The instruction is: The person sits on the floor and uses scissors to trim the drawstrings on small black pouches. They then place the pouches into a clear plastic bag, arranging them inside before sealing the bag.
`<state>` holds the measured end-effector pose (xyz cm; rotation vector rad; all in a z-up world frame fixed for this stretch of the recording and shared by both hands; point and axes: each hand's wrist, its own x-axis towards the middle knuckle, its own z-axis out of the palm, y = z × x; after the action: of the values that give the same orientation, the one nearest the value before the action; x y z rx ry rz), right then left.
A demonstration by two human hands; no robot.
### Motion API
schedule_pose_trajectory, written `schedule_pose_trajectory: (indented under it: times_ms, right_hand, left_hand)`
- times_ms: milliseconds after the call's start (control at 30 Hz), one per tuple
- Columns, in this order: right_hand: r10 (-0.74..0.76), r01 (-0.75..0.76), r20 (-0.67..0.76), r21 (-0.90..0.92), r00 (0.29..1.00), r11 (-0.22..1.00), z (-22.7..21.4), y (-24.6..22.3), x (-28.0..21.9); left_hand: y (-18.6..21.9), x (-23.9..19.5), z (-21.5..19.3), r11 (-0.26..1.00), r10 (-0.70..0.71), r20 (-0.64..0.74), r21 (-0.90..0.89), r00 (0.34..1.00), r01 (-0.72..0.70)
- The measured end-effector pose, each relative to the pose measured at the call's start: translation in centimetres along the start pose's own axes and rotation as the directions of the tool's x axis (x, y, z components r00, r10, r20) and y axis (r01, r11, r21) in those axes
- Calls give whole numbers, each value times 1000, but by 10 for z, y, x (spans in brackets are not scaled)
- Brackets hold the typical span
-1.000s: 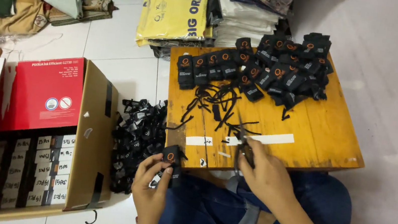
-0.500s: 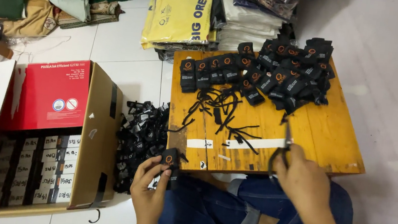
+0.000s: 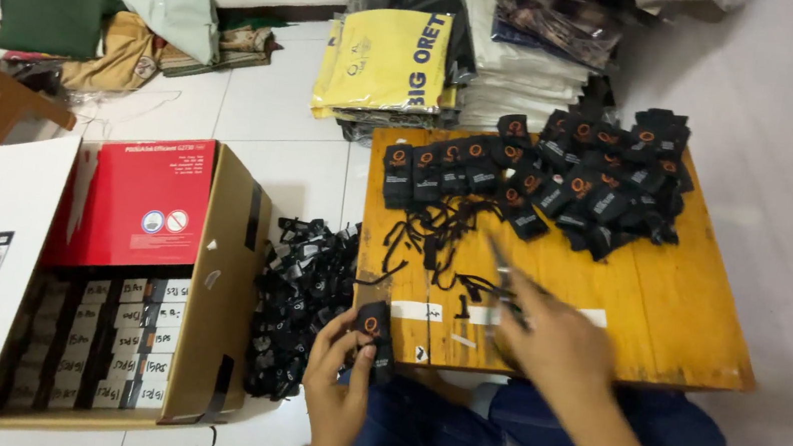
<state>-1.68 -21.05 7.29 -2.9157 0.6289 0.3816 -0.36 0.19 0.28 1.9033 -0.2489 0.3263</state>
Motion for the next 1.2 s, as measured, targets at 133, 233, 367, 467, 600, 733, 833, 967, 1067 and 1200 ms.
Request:
schedule_pose_trajectory:
  times_ms: [133,233,367,467,600,733,833,967,1067,1200]
  right_hand:
    - [27,-6,-142,151,990,988,14,61,-1]
    - [-192,216,-395,18,898,976,43,111,7]
    - [-30,25,-248,-25,968,999,38,120,8]
    - [-117,102,-362,-59,925,993,24,92,5]
    - [-497,589,-462,72,735,805,4,19,22]
    - [-519,514,15,118,855,850,-8,-48,49]
    - [-470,470,106,25,876,882,10,-56,54]
    - [-599,637,-224,190,769,747,54,-35,45]
    - [-735,796,-325,112,595,595,68,-16,38]
    - [-674,808,-448,304,588,504,36,-18,28]
  left_hand:
    - [-11,-5,-9,999,-42,-34,5,999,42]
    - [-18,-10,-13,998,-26,-107,51,994,32]
    - [-21,-13,-10,994,-93,-123,42,988,99]
    - [-17,-16,-12,996,-84,-136,31,987,89]
    - [-8,-15,-13,999,-30,-120,10,992,31]
    - [-5,-17,-14,999,20,-83,37,996,-17]
    - [-9,-19,-16,997,47,-75,62,996,-42]
    - [-15,-29,-19,999,-3,-77,34,997,6]
    - [-16,-28,-18,1000,-19,-74,22,997,20]
    - [-12,-28,-17,998,-48,-72,22,996,50]
